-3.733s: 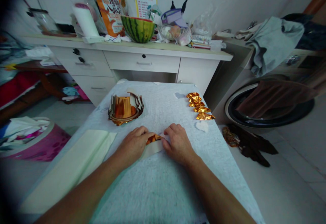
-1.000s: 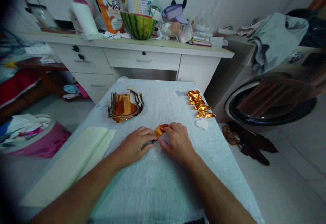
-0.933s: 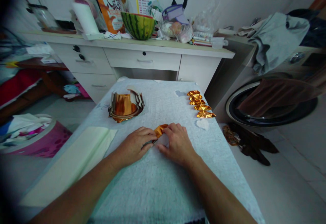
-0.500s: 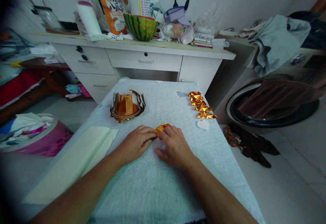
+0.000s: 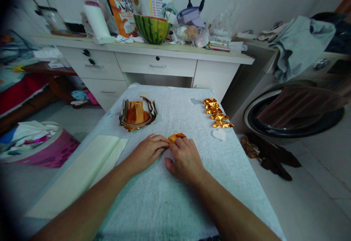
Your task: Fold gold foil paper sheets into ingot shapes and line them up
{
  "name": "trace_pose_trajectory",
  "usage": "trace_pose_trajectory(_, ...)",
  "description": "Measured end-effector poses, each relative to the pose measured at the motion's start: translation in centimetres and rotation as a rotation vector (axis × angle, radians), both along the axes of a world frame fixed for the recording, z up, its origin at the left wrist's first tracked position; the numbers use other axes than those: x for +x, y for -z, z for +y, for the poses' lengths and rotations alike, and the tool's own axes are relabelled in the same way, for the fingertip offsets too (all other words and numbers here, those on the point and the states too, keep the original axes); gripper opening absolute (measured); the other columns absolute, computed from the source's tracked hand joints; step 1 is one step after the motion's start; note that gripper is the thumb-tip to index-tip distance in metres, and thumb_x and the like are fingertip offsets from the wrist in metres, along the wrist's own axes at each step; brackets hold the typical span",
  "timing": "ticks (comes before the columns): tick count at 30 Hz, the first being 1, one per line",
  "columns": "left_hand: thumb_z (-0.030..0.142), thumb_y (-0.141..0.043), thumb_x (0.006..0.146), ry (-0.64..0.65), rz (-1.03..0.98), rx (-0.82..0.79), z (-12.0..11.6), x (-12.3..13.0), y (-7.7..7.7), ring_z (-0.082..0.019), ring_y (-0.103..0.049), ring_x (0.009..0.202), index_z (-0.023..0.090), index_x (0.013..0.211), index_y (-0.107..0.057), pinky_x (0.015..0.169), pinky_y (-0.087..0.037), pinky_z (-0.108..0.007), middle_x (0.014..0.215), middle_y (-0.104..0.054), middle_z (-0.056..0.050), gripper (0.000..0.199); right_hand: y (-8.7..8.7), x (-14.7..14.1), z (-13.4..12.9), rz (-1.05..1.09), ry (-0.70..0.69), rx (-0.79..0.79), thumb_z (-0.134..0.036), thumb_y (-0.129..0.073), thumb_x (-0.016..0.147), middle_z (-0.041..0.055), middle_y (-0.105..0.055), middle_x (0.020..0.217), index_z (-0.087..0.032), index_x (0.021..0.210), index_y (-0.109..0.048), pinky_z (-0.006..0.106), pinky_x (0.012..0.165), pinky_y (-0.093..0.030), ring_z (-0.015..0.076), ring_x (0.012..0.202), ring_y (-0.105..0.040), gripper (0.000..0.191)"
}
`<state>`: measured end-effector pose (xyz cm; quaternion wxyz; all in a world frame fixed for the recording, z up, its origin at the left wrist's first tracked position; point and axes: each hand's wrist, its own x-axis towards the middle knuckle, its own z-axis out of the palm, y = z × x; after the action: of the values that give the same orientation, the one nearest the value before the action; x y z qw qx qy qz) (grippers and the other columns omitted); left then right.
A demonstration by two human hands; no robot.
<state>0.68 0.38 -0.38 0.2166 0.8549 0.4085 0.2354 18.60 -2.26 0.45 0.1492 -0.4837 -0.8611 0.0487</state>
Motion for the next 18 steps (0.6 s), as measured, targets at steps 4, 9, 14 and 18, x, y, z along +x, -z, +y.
trace_pose_trajectory(4, 0.009, -0.05, 0.086, -0.006, 0.015, -0.008, -0.03, -0.01, -0.1, -0.019, -0.056, 0.095, 0.021, 0.095, -0.068, 0.089, -0.044, -0.034, 0.1, -0.068, -0.003, 0.023, -0.36, 0.23, -0.17, 0.006, -0.019, -0.036, -0.028, -0.067, 0.073, 0.0101, -0.059, 0.102, -0.018, 0.104, -0.063, 0.041, 0.086, -0.04, 0.0263, 0.098, -0.05, 0.034)
trace_pose_trajectory(9, 0.008, -0.05, 0.084, 0.004, 0.005, -0.005, 0.0, -0.09, -0.08, -0.018, -0.055, 0.095, 0.021, 0.093, -0.067, 0.088, -0.043, -0.034, 0.099, -0.067, -0.003, 0.023, -0.41, 0.54, 0.04, 0.016, -0.066, -0.067, -0.022, -0.063, 0.076, 0.0087, -0.06, 0.103, -0.018, 0.103, -0.063, 0.039, 0.086, -0.041, 0.0245, 0.099, -0.05, 0.027)
trace_pose_trajectory(14, 0.005, -0.051, 0.076, 0.013, 0.011, -0.016, -0.2, -0.21, -0.25, -0.02, -0.055, 0.098, 0.021, 0.095, -0.066, 0.09, -0.043, -0.036, 0.1, -0.066, -0.004, 0.029, -0.19, 0.63, 0.42, 0.023, -0.092, -0.05, -0.016, -0.058, 0.08, 0.0087, -0.061, 0.1, -0.017, 0.1, -0.064, 0.037, 0.083, -0.041, 0.0226, 0.095, -0.051, 0.021)
trace_pose_trajectory(18, 0.005, -0.055, 0.07, 0.007, 0.014, -0.023, -0.39, -0.26, -0.4, -0.021, -0.054, 0.1, 0.021, 0.099, -0.066, 0.092, -0.043, -0.037, 0.103, -0.065, -0.004, 0.035, -0.2, 0.7, 0.65, 0.066, -0.107, -0.049, -0.016, -0.056, 0.084, 0.0078, -0.061, 0.095, -0.018, 0.094, -0.064, 0.036, 0.081, -0.04, 0.0212, 0.092, -0.052, 0.014)
